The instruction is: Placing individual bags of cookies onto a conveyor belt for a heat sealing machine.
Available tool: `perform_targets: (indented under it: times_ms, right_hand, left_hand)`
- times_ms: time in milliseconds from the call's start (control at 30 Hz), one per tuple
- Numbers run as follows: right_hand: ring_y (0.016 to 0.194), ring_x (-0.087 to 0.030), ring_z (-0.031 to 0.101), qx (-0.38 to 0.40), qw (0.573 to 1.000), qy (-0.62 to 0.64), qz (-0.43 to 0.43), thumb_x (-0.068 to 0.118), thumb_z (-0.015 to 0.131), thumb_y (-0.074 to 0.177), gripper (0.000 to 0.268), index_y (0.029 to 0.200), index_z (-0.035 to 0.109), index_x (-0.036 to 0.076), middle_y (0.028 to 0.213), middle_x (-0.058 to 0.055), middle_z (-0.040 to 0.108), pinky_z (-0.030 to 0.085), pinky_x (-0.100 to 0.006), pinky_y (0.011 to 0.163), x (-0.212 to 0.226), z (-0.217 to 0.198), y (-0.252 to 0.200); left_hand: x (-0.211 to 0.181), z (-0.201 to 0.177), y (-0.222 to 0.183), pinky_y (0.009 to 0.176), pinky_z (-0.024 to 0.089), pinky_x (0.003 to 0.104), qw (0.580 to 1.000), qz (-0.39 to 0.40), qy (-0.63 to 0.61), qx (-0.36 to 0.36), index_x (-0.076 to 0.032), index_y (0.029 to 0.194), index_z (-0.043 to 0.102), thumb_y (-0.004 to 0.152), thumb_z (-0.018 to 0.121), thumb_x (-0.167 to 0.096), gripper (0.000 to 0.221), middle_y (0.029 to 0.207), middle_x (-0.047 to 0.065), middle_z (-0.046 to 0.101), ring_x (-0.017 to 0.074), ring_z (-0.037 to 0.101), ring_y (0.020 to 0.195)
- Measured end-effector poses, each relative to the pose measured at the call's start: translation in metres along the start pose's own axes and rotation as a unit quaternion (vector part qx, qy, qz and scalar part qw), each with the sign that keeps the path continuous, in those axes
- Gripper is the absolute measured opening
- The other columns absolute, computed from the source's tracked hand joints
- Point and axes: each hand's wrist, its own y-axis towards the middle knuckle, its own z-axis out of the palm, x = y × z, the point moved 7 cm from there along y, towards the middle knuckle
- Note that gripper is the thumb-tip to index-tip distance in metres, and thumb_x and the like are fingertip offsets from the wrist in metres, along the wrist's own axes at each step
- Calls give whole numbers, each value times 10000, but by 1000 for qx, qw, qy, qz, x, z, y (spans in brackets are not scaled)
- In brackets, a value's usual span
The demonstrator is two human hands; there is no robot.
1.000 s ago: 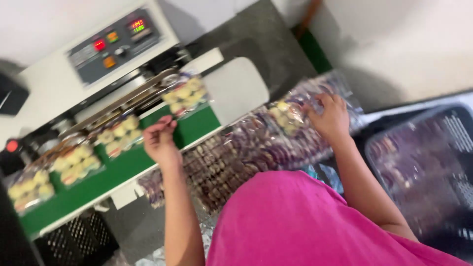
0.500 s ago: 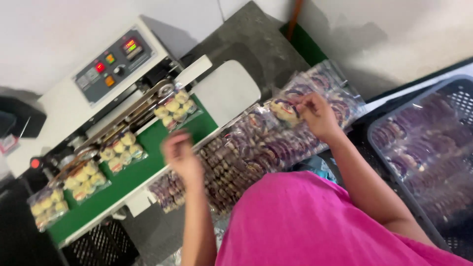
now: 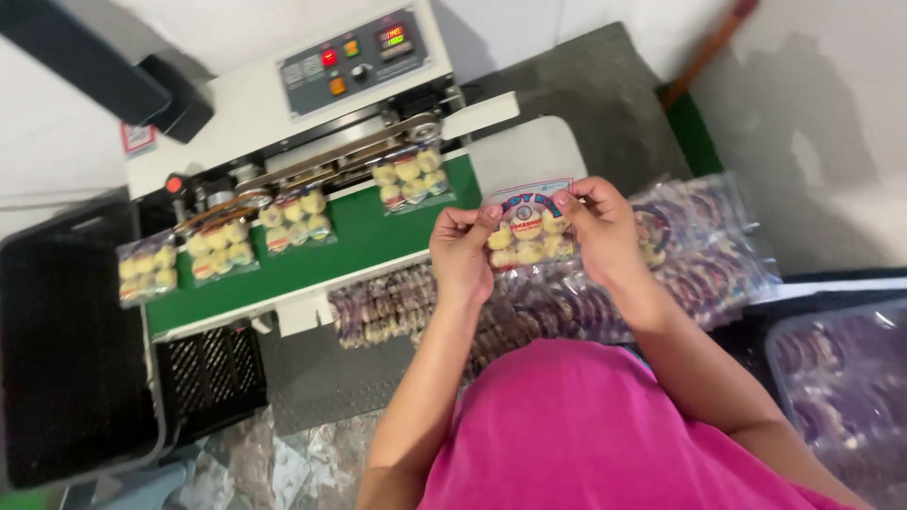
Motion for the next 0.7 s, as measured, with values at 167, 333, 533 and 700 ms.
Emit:
perform_targets:
  times_ms: [167,333,533,700]
  right_hand:
    - [675,-65,583,17,986,-113,-122,58,808,1023,278,1051,531,58,798,-79,689,464,-202,629,54,45,0]
    - [937,-168,655,101,953,-232,-165,-22,720,1005,186,1085,796,127,867,-31,706,530,-351,976,80,67,20]
    - [1060,-237,607,176,916,-294,-207,111,863,875,321,1190,828,158,973,-47,691,492,-408,1050,46,64,58]
    - [961,-274,593,104,870,-363,-317,135,863,940,82,1013,834,160,937,-50,580,514,-393,932,43,69,70]
  left_hand:
    - [-14,-27,15,588,496,197,988,123,82,-33,-121,921,563,911,846,-40,294,785,-22,620,60,608,677]
    - [-63,-5,6,821,515,250,955,190,224,34,-104,1040,725,968,800,-101,104,868,-12,539,64,567,860]
    - [-69,-5,36,918,574,366,859,283,418,84,-112,1204,809,932,820,-85,273,952,97,657,235,694,926]
    - [-54,-8,66,887,571,354,824,311,472,40,-164,1006,812,953,808,-183,56,936,3,556,235,689,915]
